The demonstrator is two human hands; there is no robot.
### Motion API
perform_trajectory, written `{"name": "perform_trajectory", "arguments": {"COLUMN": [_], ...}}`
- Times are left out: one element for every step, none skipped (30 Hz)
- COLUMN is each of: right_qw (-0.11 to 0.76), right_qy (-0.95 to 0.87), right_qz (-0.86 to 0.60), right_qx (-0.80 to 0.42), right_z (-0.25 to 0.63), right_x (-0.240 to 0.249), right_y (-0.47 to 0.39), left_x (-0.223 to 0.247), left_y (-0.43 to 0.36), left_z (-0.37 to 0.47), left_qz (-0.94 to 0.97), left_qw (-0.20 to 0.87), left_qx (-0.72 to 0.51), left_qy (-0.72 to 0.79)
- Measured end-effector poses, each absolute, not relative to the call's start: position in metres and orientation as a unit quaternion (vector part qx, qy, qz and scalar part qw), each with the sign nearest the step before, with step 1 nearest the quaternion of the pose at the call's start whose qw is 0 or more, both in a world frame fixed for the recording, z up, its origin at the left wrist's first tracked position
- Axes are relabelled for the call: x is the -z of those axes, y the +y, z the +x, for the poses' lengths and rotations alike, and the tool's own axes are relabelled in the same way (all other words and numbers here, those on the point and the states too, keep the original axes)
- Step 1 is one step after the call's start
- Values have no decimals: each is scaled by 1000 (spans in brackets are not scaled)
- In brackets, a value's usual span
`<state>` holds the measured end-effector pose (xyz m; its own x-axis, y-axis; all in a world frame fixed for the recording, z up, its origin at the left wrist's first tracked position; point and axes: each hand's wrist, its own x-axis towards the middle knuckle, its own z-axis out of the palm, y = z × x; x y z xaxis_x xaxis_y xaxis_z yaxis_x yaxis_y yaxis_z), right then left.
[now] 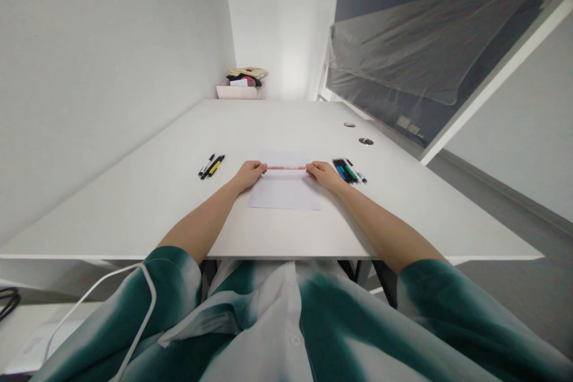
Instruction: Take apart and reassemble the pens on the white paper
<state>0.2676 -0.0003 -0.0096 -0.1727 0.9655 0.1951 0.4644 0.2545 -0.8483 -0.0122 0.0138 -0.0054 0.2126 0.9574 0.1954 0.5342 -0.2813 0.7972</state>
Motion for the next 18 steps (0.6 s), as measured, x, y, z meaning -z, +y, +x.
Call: {"name": "perform_trajectory", "arguments": {"right_qw": [385, 385, 385, 385, 385, 385, 386, 387, 388, 388, 389, 391, 394, 397, 400, 403, 404, 405], "right_qy": [-693, -693, -694, -694, -695, -695, -694, -692, -690, -689, -687, -684, -681, -677, -675, -673, -672, -671], "right_qz": [-515, -514, -513, -512, -511, -510, -510, -510, -512, -513, -514, -515, -515, -514, -512, -510, -508, -506], "right_qx": [-327, -327, -327, -328, -329, -330, -331, -333, -334, -335, -335, -337, -340, -345, -349, -352, -356, -360], "right_z": [268, 268, 268, 268, 268, 268, 268, 268, 268, 268, 268, 268, 268, 268, 268, 268, 268, 268], "right_x": [10, 10, 10, 10, 10, 10, 10, 10, 10, 10, 10, 10, 11, 11, 11, 11, 11, 11], "right_y": [0, 0, 0, 1, 1, 1, 1, 1, 1, 1, 1, 2, 2, 2, 2, 2, 2, 2], "left_x": [5, 5, 5, 5, 5, 5, 6, 6, 6, 6, 6, 6, 6, 6, 6, 5, 5, 5], "left_y": [14, 14, 14, 14, 14, 14, 15, 15, 15, 15, 15, 15, 15, 15, 15, 14, 14, 14], "left_z": [-12, -12, -12, -12, -12, -12, -12, -12, -12, -12, -12, -12, -11, -11, -10, -10, -10, -9], "left_qz": [719, 718, 716, 715, 715, 715, 716, 716, 715, 714, 714, 714, 713, 712, 710, 709, 707, 705], "left_qw": [301, 302, 303, 304, 304, 304, 304, 304, 304, 304, 304, 303, 301, 299, 297, 297, 298, 300], "left_qx": [-352, -352, -352, -353, -354, -354, -354, -353, -353, -353, -353, -353, -355, -357, -359, -363, -366, -369], "left_qy": [519, 520, 521, 521, 521, 520, 520, 520, 521, 522, 523, 524, 524, 526, 527, 527, 527, 526]}}
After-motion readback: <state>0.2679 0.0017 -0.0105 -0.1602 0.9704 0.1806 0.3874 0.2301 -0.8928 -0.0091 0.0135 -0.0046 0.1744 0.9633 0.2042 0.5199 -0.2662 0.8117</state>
